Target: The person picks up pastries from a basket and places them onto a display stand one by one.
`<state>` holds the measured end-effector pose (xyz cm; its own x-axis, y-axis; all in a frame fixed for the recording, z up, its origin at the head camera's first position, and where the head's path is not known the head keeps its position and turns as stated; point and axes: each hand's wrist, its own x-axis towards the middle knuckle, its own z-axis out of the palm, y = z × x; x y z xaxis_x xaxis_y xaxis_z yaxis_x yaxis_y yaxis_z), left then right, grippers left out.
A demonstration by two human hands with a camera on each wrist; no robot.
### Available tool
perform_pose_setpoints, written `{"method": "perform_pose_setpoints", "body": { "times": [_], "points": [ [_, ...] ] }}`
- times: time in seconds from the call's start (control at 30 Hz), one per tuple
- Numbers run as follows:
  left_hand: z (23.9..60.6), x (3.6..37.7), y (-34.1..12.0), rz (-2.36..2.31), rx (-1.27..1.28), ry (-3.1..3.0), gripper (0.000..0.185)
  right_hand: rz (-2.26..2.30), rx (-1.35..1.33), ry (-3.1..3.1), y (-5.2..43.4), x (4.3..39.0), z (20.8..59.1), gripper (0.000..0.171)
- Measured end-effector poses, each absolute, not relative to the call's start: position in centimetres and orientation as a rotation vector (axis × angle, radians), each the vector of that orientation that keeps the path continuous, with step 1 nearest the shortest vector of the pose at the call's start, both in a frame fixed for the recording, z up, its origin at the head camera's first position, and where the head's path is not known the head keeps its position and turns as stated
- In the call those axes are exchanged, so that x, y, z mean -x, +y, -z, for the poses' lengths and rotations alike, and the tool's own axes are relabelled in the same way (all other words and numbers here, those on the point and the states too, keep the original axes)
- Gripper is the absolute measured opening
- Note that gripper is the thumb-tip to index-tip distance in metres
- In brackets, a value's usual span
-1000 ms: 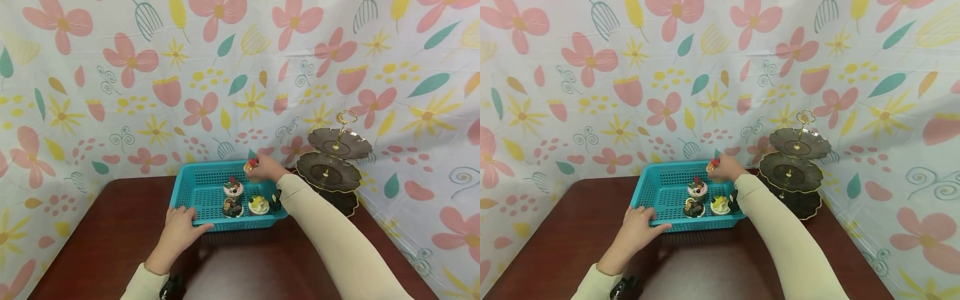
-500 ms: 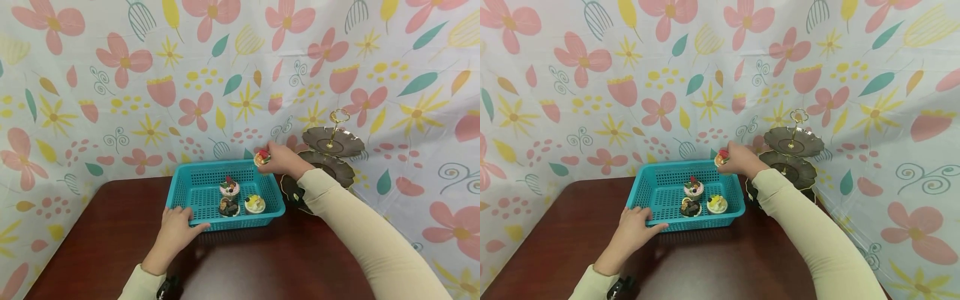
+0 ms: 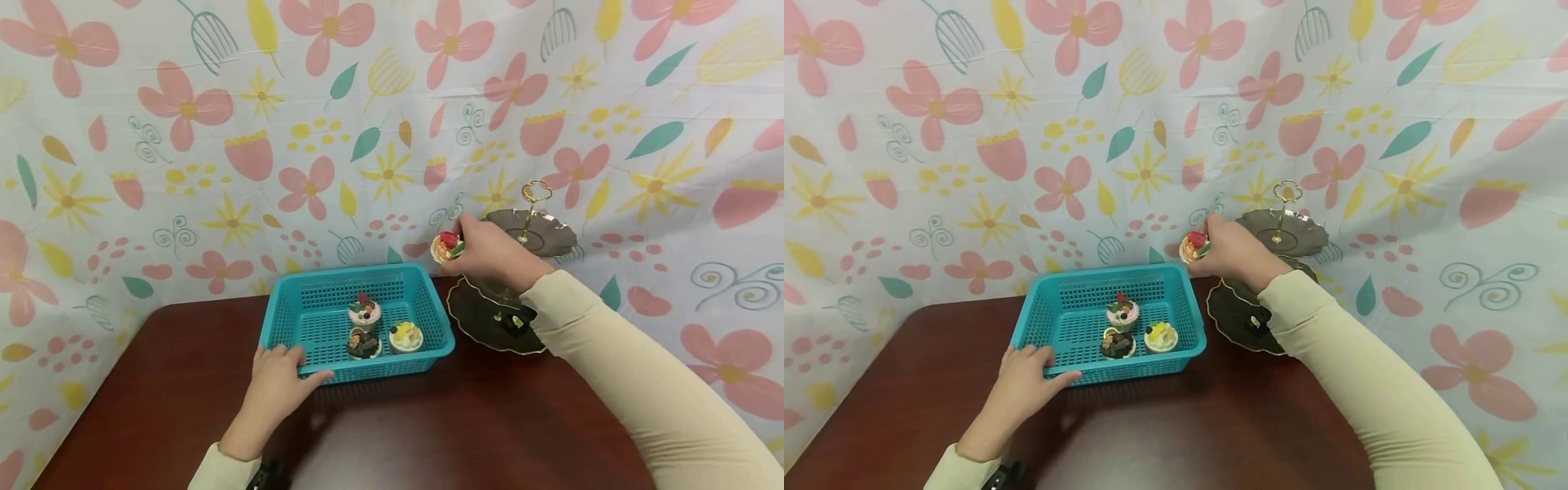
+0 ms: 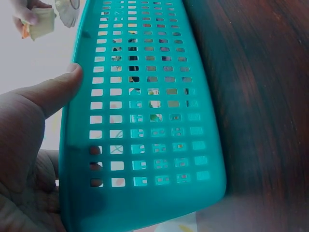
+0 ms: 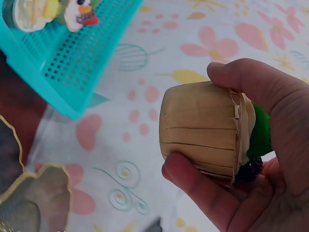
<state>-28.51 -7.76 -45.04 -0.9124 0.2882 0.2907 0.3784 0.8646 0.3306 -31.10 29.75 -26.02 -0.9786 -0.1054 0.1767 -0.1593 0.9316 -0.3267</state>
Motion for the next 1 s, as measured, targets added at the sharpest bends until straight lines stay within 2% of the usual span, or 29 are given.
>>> {"method": "perform_pose_setpoints", "body": {
  "times": [0.27, 0.5, 0.67, 1.0],
  "points": [
    [44.6, 28.3, -7.7, 0.553, 0.504, -2.802, 0.05, -0.462, -0.073, -2.861, 32.3, 28.7, 23.0, 0.061],
    [44.6, 28.4, -7.6, 0.557, 0.505, -2.8, 0.05, -0.407, -0.012, -2.837, 35.9, 28.2, 21.5, 0.065],
    [44.6, 28.2, -7.7, 0.564, 0.514, -2.794, 0.05, -0.411, 0.045, -2.828, 38.6, 28.2, 21.5, 0.068],
    [44.8, 28.0, -7.8, 0.536, 0.519, -2.812, 0.049, -0.55, 0.102, -2.854, 41.9, 29.0, 22.8, 0.063]
  ]
}}
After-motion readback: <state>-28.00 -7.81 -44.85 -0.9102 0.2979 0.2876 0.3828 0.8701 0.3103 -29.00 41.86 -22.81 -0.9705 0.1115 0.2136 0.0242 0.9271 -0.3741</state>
